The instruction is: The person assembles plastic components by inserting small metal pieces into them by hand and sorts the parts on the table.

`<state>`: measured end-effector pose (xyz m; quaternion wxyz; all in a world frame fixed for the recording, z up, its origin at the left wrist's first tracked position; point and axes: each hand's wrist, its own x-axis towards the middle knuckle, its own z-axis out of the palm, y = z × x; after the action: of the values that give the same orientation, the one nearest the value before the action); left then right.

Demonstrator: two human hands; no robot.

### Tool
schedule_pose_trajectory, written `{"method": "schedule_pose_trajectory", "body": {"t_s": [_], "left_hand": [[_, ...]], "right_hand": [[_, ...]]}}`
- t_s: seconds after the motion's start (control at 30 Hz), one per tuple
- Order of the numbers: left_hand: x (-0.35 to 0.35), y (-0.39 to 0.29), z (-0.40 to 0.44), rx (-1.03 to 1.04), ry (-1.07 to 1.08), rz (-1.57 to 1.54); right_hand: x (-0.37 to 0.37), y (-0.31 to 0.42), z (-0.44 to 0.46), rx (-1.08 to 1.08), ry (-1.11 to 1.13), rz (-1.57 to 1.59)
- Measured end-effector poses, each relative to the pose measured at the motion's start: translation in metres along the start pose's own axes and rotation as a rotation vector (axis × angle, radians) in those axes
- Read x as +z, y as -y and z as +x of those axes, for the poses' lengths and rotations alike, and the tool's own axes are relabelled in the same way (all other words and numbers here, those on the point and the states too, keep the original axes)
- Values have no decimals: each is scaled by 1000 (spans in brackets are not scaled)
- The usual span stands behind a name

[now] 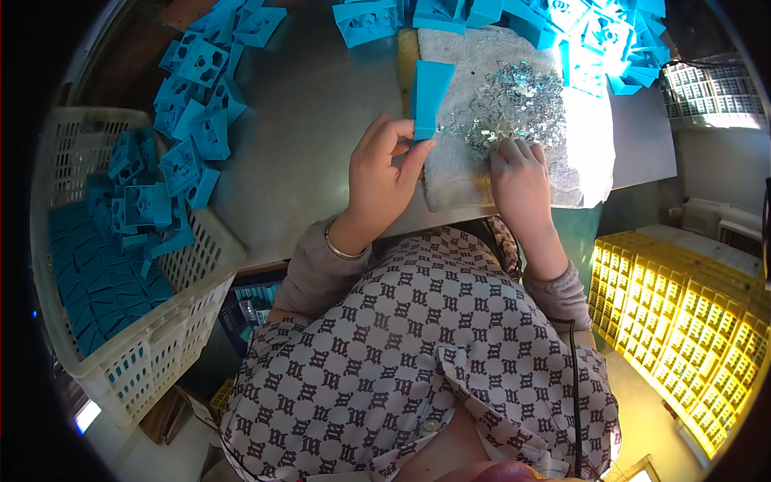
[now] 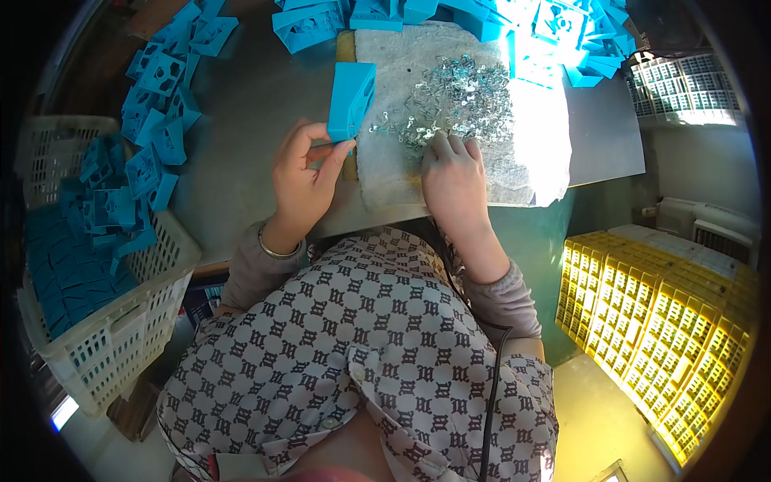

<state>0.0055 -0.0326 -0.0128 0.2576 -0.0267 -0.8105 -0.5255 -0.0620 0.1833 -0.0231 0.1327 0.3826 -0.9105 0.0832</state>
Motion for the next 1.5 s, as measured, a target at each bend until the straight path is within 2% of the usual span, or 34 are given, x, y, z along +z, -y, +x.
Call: {"method": "schedule_pose_trajectory", "body": {"t_s": [0.1, 0.2, 0.3, 0.4, 0.5, 0.7, 0.8, 0.9, 1.0, 1.1, 1.2, 1.3, 1.4, 1.5], "left_hand": [[3, -6, 1, -22, -15, -70], [7, -5, -2, -97, -34, -243], [9, -13, -5, -207, -73, -489], [10, -12, -3, -195, -49, -471], [13, -11, -5, -212, -31, -520], [15, -19, -5, -172, -26, -557], [15, -26, -8, -213, -7, -639], [14, -24, -9, -166, 20, -605], [16, -23, -11, -184, -4, -722], [20, -24, -14, -109, -24, -679], [18, -24, -16, -62, 0, -534], [19, -24, -15, -21, -28, -480], [15, -26, -15, -61, -8, -491], [16, -28, -14, -59, -27, -485]], "right_hand": [[7, 0, 0, -20, 17, -46], [11, -4, 2, -8, -29, 34], [1, -4, 6, 76, -119, 337], [-15, 12, 10, 122, -197, 678], [-21, 22, 14, 69, -265, 806], [-25, 27, 15, 13, -306, 749], [-28, 25, 14, -62, -312, 645], [-28, 20, 14, -147, -308, 614], [-34, 20, 16, -165, -281, 548], [-32, 24, 16, -157, -275, 489], [-26, 26, 14, -56, -216, 562], [-37, 31, 16, -16, -279, 632], [-39, 24, 14, -116, -103, 594], [-35, 29, 16, -10, -252, 598]]}}
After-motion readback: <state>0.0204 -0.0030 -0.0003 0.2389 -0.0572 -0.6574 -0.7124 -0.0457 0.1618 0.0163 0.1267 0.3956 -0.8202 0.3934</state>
